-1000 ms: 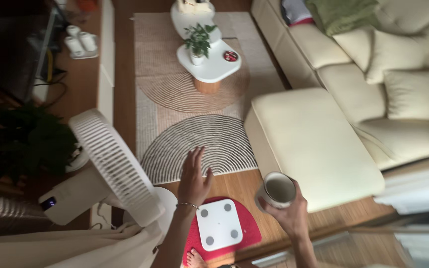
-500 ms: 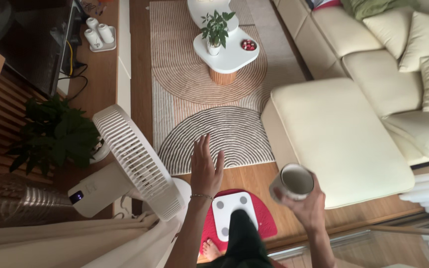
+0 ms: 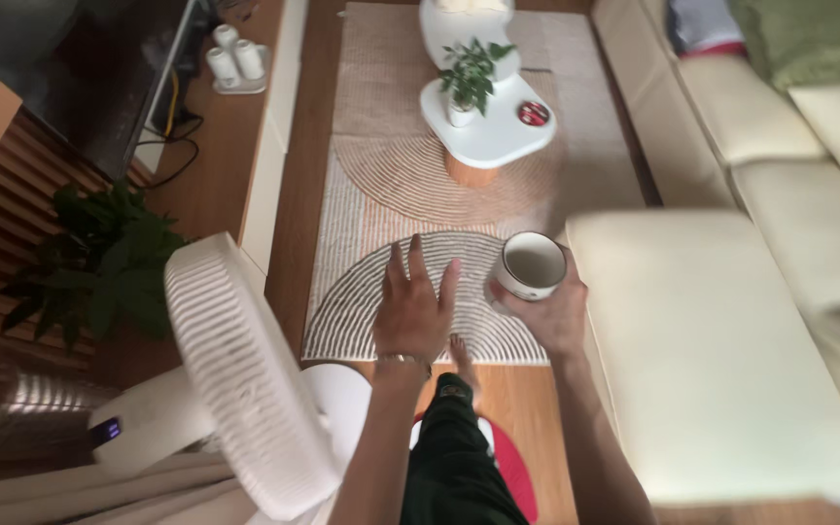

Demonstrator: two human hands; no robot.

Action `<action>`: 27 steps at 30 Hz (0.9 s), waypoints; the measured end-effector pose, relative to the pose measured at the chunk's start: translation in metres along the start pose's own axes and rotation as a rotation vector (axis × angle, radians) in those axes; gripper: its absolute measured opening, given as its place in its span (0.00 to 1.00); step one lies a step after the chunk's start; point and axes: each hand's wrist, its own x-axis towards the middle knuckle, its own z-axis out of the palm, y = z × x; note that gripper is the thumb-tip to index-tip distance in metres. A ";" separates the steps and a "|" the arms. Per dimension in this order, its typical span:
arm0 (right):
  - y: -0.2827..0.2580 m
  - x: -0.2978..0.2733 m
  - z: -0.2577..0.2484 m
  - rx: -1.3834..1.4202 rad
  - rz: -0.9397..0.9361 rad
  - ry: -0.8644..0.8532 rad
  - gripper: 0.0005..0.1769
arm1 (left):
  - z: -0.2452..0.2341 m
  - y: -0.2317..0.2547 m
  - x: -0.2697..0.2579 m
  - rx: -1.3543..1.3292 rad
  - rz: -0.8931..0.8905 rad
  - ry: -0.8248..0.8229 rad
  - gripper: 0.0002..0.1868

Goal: The person fills a cup with water at a sink, carries the cup through a living room to a balcony, and pours the water into multiple potted plants.

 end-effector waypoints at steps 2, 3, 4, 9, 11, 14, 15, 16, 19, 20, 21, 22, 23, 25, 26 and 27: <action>0.016 0.057 0.026 0.000 -0.081 -0.039 0.43 | 0.005 0.002 0.048 0.106 -0.032 0.006 0.38; 0.024 0.087 0.037 0.000 -0.147 -0.053 0.41 | 0.010 0.003 0.072 0.134 -0.110 -0.007 0.35; 0.029 0.117 0.051 0.012 -0.161 -0.077 0.41 | 0.014 0.001 0.100 0.164 -0.184 -0.018 0.32; 0.041 0.260 0.088 0.089 -0.295 -0.223 0.45 | 0.041 -0.006 0.222 0.203 -0.291 0.100 0.27; 0.038 0.308 0.097 0.125 -0.294 -0.288 0.43 | 0.048 -0.005 0.269 0.210 -0.336 0.086 0.27; 0.038 0.360 0.109 0.138 -0.294 -0.371 0.42 | 0.060 -0.004 0.313 0.208 -0.370 0.078 0.26; 0.037 0.379 0.114 0.124 -0.324 -0.365 0.44 | 0.063 -0.004 0.324 0.178 -0.382 0.072 0.27; 0.035 0.397 0.122 0.135 -0.336 -0.367 0.44 | 0.063 -0.008 0.342 0.152 -0.381 0.080 0.28; 0.042 0.439 0.144 0.213 -0.269 -0.426 0.42 | 0.073 -0.029 0.387 0.129 -0.298 0.134 0.31; 0.045 0.457 0.158 0.194 -0.248 -0.436 0.43 | 0.078 -0.041 0.404 0.135 -0.291 0.138 0.31; 0.049 0.474 0.174 0.175 -0.227 -0.446 0.43 | 0.082 -0.054 0.422 0.101 -0.262 0.155 0.34; 0.054 0.491 0.189 0.179 -0.232 -0.439 0.43 | 0.088 -0.066 0.442 0.063 -0.232 0.174 0.38; 0.057 0.508 0.206 0.180 -0.208 -0.439 0.43 | 0.093 -0.077 0.463 0.065 -0.224 0.178 0.38; 0.063 0.550 0.245 0.186 -0.187 -0.438 0.43 | 0.103 -0.099 0.511 -0.315 -0.400 0.074 0.49; 0.064 0.569 0.265 0.188 -0.168 -0.432 0.42 | 0.106 -0.112 0.534 -0.309 -0.396 0.071 0.49; 0.064 0.589 0.285 0.191 -0.149 -0.426 0.41 | 0.108 -0.124 0.559 -0.396 -0.396 0.021 0.48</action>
